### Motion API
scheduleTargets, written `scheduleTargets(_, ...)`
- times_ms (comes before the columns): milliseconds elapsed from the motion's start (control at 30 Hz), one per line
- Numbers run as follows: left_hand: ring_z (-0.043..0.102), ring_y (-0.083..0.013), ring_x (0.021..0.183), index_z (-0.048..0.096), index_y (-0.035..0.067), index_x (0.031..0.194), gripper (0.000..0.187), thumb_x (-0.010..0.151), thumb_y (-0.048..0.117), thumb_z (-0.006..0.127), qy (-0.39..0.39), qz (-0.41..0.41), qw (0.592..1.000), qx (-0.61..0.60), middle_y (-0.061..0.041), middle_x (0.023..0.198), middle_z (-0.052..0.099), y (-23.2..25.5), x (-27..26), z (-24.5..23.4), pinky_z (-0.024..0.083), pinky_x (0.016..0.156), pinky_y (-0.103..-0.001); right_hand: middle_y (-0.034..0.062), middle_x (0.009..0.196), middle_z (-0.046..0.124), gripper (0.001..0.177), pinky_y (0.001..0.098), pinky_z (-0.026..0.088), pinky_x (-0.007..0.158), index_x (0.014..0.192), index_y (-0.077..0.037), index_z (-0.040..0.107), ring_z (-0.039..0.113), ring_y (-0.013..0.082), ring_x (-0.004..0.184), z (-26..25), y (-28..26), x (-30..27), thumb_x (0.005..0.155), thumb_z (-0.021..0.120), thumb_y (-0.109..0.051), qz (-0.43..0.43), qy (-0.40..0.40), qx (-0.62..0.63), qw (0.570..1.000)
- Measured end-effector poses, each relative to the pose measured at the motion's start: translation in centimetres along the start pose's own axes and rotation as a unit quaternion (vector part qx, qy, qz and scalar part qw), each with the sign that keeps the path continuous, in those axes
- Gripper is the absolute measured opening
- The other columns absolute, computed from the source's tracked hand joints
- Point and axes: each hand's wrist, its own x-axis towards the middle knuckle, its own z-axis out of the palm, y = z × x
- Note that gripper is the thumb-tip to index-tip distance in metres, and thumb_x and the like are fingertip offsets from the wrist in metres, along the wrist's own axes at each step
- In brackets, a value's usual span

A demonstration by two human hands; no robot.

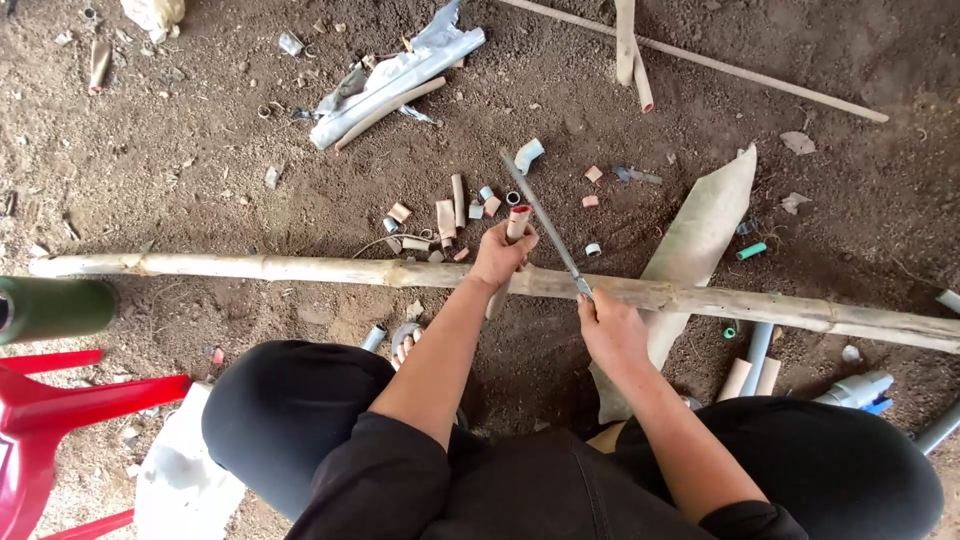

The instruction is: A person sitting on the ground uses a hacksaw blade to cut through a bamboo pole.

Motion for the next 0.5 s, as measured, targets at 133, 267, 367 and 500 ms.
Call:
scheduleTargets(133,0.062,-0.0147,0.048,0.066,0.011,0.074,0.03,0.082,0.023,0.091,0.04,-0.045,0.998,-0.002,-0.007,0.053,0.06,-1.4,0.5,-0.1,0.055,0.046,-0.027,0.0208,0.079,0.072,0.046,0.0535,0.06,0.081,0.084,-0.012,0.056,0.076,0.0447,0.093,0.6,0.4,0.1,0.109,0.052,-0.05,0.0,0.004,0.023,1.0)
scheduleTargets(267,0.056,-0.0078,0.051,0.064,0.019,0.064,0.034,0.073,0.027,0.096,0.092,-0.051,0.991,0.082,0.002,0.053,0.057,4.1,-2.8,0.7,0.044,0.05,-0.024,0.0188,0.078,0.072,0.046,0.0538,0.06,0.081,0.083,-0.014,0.056,0.076,0.044,0.093,0.2,-0.1,0.0,0.109,0.05,-0.052,0.0,-0.004,0.019,1.0)
scheduleTargets(367,0.065,-0.0092,0.066,0.068,0.023,0.072,0.035,0.071,0.039,0.099,0.119,-0.052,0.981,0.144,0.004,0.061,0.064,1.1,-0.7,0.0,0.053,0.07,-0.026,0.0184,0.079,0.073,0.047,0.0541,0.06,0.082,0.086,-0.015,0.057,0.076,0.0426,0.094,-0.1,-0.5,-0.3,0.108,0.049,-0.055,0.002,-0.013,0.002,1.0)
scheduleTargets(500,0.076,-0.0264,0.087,0.071,0.022,0.081,0.041,0.067,0.051,0.097,0.148,-0.036,0.956,0.249,-0.004,0.074,0.073,-0.9,0.1,-0.4,0.058,0.084,-0.038,0.0193,0.077,0.073,0.045,0.0523,0.061,0.078,0.086,-0.014,0.058,0.077,0.0429,0.089,-0.3,-0.6,-0.6,0.109,0.049,-0.052,-0.008,-0.009,0.008,1.0)
